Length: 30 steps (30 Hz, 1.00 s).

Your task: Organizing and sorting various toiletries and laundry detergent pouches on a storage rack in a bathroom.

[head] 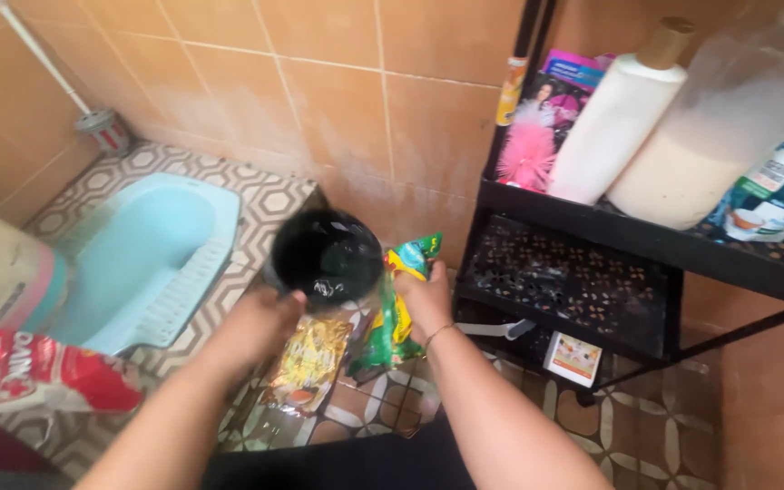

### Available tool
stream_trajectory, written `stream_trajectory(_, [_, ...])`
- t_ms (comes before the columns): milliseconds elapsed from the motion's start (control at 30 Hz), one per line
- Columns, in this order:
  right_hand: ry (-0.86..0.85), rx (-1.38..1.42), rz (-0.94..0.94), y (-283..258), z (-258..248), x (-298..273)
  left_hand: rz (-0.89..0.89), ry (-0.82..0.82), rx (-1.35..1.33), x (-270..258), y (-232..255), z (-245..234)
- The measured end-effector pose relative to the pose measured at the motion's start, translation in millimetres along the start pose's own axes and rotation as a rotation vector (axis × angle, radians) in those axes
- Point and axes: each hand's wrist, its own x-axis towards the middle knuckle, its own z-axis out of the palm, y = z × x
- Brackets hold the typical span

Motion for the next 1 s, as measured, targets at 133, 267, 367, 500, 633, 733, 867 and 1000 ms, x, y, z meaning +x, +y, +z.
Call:
stream_trajectory(133, [0.122, 0.050, 0.016, -17, -13, -5, 0.045, -0.059, 0.214, -9, 1, 32])
stream_trajectory(267, [0.162, 0.117, 0.062, -42, -39, -12, 0.025, -0.223, 0.025, -24, 17, 42])
stream_trajectory(367, [0.086, 0.047, 0.000, -89, -75, -20, 0.000, -0.370, -0.095, -39, 36, 35])
stream_trajectory(500, [0.057, -0.202, -0.103, -153, -139, -28, -0.044, -0.565, -0.286, -58, 73, 28])
stream_trajectory(633, [0.102, -0.460, -0.160, -158, -210, -12, -0.012, -0.766, -0.252, -49, 92, 52])
stream_trajectory(733, [0.234, -0.367, -0.250, -158, -261, 5, 0.042, -0.876, -0.217, -26, 97, 101])
stream_trajectory(867, [0.394, -0.180, 0.046, -162, -294, 18, -0.019, -1.043, -0.250, 3, 96, 181])
stream_trajectory(1000, [0.325, -0.155, -0.030, -163, -317, 21, -0.200, -1.232, -0.565, 21, 87, 241])
